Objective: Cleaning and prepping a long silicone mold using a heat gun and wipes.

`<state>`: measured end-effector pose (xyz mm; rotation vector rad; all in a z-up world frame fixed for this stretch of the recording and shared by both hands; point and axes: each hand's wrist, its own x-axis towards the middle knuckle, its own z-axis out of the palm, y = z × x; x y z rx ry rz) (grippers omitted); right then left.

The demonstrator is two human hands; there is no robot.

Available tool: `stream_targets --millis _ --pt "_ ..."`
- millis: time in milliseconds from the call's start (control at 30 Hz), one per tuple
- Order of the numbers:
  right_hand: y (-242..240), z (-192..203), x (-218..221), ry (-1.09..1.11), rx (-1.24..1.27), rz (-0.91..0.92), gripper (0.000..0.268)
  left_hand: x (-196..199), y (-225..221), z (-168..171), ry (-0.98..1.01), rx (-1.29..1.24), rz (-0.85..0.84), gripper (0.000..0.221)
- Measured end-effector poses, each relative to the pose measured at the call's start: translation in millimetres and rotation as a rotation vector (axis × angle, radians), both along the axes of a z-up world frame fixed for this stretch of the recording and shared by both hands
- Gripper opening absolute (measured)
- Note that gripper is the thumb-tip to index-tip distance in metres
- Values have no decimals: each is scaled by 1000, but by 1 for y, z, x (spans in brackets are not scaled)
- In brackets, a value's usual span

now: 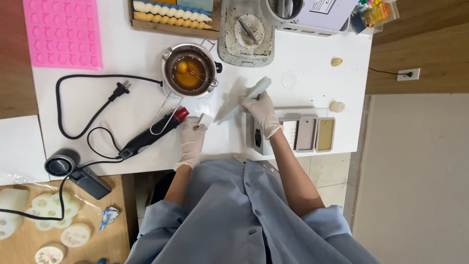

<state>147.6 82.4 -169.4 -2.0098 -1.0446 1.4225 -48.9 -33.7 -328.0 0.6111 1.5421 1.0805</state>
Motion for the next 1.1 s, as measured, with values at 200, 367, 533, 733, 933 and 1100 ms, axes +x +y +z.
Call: stream_targets --millis 200,367,533,733,933,1100 --pt "-36 48 7 -135 457 244 49 11 49 80 311 325 -73 17" --pt "-55 48 2 -98 464 168 54 38 64 55 255 -5 5 15" --pt "-52 45 -2 -116 555 240 57 50 61 64 141 86 210 24" --pt "-39 45 -15 -111 502 312 55 43 61 80 238 66 210 21" --pt "-30 19 -4 -133 440 345 48 47 63 69 117 78 268 20" --pt "-24 22 -9 -116 429 339 49 48 67 65 314 95 248 17"
